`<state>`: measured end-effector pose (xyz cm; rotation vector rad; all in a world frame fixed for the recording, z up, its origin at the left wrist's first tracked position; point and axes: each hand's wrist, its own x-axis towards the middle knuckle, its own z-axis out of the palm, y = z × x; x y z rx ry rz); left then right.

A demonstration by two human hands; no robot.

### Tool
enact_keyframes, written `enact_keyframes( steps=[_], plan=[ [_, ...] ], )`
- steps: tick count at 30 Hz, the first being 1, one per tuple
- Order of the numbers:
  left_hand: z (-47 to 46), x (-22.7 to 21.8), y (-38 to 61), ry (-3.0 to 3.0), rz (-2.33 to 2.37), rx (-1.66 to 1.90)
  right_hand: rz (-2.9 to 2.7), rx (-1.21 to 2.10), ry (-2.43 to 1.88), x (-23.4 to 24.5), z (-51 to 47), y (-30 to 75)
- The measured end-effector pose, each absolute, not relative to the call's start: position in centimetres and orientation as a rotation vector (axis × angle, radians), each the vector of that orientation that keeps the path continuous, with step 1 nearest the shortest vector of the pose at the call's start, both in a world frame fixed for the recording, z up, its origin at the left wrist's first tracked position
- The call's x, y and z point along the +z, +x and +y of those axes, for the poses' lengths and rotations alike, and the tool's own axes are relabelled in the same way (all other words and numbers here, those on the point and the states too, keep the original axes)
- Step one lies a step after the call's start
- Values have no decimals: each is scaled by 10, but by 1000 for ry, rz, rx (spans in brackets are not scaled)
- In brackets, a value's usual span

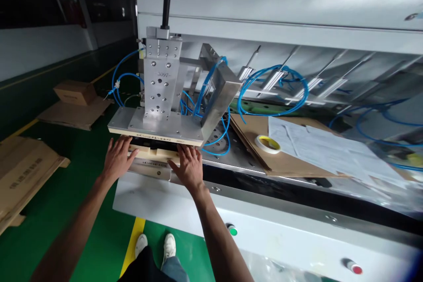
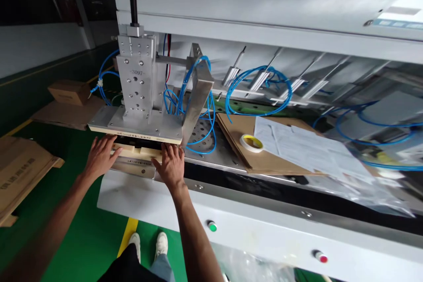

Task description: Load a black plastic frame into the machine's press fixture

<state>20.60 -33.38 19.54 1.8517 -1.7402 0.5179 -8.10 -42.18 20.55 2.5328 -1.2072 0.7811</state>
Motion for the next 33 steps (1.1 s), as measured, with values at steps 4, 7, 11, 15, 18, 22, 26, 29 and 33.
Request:
enact_keyframes(
  steps=[4, 7, 11, 15, 18, 22, 26, 29, 33],
  plan=[
    [-334, 193, 207, 1852, -1757, 524, -1196, 785, 2502, 202, -420, -80],
    [-334, 195, 210, 1845, -1763, 517, -1206, 796, 2483, 200, -420, -79],
    [-334, 197, 212, 1839, -1753, 538, -1202, 802, 2469, 197, -421, -78],
    [-334, 198, 213, 1840, -1782, 545, -1195, 825, 2452, 193, -421, -79],
    [-333, 197, 214, 1814, -1797, 554, -1180, 862, 2430, 191, -421, -81],
    [-337, 196, 213, 1795, -1787, 548, -1192, 886, 2426, 189, -422, -82],
    [-339, 198, 214, 1779, -1777, 544, -1187, 880, 2434, 193, -418, -84],
    [-325, 194, 211, 1724, -1718, 550, -1174, 961, 2390, 196, -397, -91],
    [-280, 159, 180, 1632, -1426, 557, -1220, 1145, 2380, 190, -333, -111]
  ],
)
